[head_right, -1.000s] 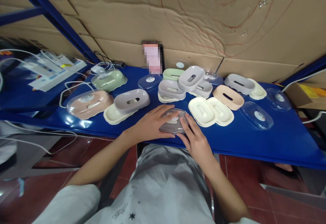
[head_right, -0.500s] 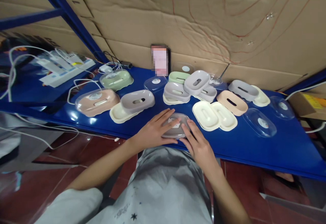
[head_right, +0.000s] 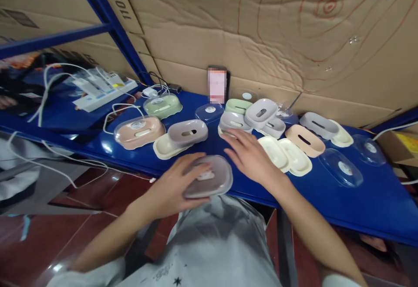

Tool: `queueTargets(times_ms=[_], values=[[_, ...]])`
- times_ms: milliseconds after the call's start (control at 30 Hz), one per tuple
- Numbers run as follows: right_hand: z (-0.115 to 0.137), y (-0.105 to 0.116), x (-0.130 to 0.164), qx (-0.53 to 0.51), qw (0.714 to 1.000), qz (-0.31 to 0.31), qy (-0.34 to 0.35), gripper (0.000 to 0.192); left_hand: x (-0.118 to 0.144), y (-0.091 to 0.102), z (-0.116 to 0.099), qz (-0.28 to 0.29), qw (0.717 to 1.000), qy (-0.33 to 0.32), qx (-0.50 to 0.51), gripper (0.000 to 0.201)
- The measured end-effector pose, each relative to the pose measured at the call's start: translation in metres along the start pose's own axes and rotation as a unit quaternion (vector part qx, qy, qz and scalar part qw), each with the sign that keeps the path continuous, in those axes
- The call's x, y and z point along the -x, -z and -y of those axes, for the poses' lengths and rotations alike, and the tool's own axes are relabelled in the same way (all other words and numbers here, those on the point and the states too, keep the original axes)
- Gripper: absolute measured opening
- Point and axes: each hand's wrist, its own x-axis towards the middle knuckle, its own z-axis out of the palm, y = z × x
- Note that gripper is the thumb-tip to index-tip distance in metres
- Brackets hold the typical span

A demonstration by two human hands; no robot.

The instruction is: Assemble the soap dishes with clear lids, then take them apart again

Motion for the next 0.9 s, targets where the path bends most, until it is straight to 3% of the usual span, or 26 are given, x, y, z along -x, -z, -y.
queueTargets(times_ms=[67, 167, 267, 333, 500, 600, 733, 800, 900], values=[[0.013, -0.03, -0.047, 0.028, 0.995, 0.054, 0.084, 0.049, 0.029, 0.031, 0.002, -0.064, 0.996, 0.053, -0.029, 0.08], [0.04, -0.085, -0.102, 0.051, 0.976, 0.128, 0.168, 0.055, 0.065, 0.07, 0.005, -0.164, 0.969, 0.148, -0.111, 0.083], [0.061, -0.12, -0.124, 0.08, 0.971, 0.147, 0.171, 0.048, 0.086, 0.089, 0.011, -0.231, 0.936, 0.214, -0.158, 0.086], [0.066, -0.126, -0.116, 0.092, 0.971, 0.136, 0.172, 0.036, 0.089, 0.091, 0.018, -0.247, 0.926, 0.237, -0.161, 0.085], [0.067, -0.097, -0.045, 0.108, 0.979, 0.095, 0.146, 0.033, 0.05, 0.078, 0.045, -0.209, 0.946, 0.198, -0.152, 0.08], [0.071, -0.073, 0.001, 0.138, 0.981, 0.096, 0.099, 0.033, 0.006, 0.054, 0.063, -0.176, 0.959, 0.17, -0.146, 0.072], [0.069, -0.049, 0.042, 0.134, 0.985, 0.092, 0.053, 0.043, -0.041, 0.015, 0.084, -0.129, 0.959, 0.186, -0.17, 0.069], [0.062, -0.039, 0.055, 0.099, 0.99, 0.089, 0.045, 0.054, -0.053, 0.002, 0.093, -0.098, 0.958, 0.2, -0.178, 0.07], [0.045, -0.023, 0.072, 0.051, 0.996, 0.076, 0.006, 0.065, -0.055, -0.002, 0.095, -0.085, 0.957, 0.197, -0.194, 0.075]])
